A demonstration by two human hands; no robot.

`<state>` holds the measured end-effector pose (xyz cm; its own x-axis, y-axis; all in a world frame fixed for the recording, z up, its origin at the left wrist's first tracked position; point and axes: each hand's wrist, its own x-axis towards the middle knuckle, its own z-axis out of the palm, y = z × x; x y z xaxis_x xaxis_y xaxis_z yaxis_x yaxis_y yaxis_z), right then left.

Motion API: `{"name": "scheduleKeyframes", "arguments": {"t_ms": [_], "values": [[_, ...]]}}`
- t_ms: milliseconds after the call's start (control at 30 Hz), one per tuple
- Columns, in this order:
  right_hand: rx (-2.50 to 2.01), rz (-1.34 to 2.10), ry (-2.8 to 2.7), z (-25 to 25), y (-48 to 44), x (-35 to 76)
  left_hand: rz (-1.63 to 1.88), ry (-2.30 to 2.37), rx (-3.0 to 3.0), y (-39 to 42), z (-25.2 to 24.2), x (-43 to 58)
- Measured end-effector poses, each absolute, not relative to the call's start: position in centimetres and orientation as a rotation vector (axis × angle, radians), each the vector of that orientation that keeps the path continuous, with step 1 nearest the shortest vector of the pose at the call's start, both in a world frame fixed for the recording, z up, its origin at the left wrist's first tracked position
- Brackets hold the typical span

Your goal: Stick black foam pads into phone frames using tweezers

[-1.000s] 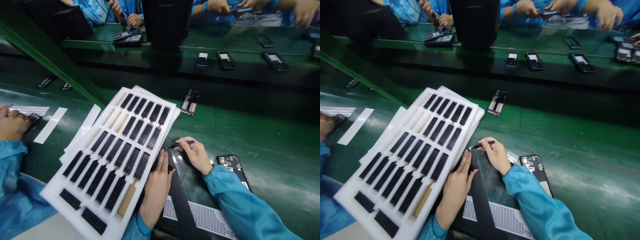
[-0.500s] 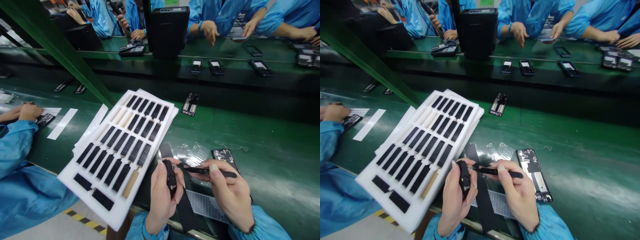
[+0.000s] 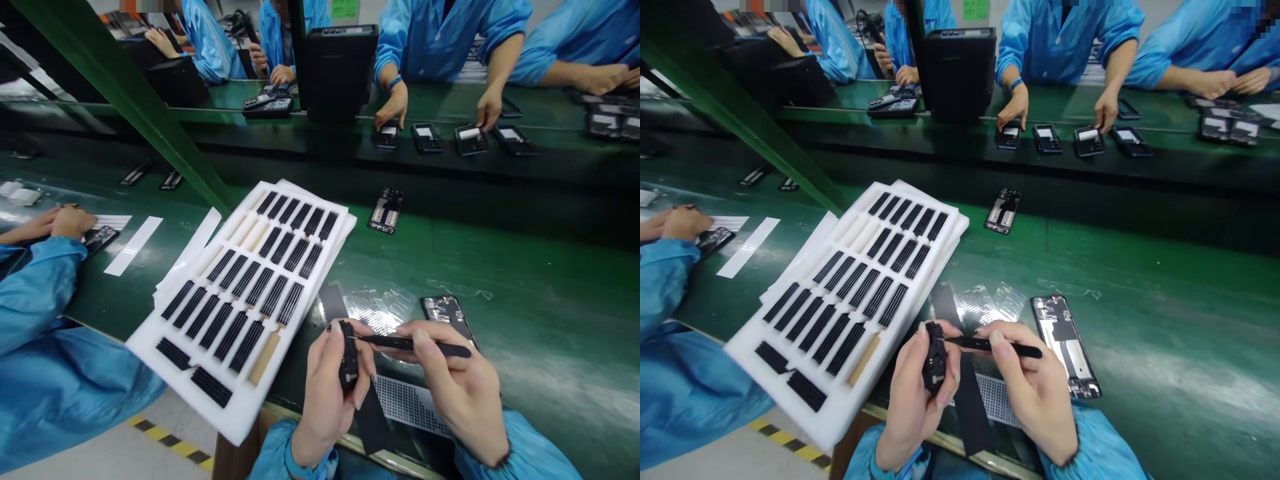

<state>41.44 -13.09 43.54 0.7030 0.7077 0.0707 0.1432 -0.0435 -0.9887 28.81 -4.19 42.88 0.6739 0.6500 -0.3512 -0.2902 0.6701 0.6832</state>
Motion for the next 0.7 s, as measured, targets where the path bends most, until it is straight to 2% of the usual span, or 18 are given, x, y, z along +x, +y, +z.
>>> {"name": "scheduleKeyframes", "arguments": {"t_ms": [200,333,433,567,700], "values": [[-1.679,0.396,-0.942,43.1,-14.1,41.4,0.575,0.646,0.599,-4.4,42.3,28.7],[-1.631,0.266,-0.7,41.1,-13.8,44.2,0.755,0.892,0.776,-3.7,41.3,29.0],[-1.645,0.392,-0.514,38.5,-12.3,47.5,0.761,1.056,1.459,-2.7,39.7,29.4],[-1.711,0.582,-0.581,35.2,-10.3,49.6,0.348,0.966,2.585,-2.0,37.4,30.8],[-1.751,0.582,-0.635,33.7,-9.8,49.2,-0.025,0.936,2.987,-1.9,36.4,32.1]]}}
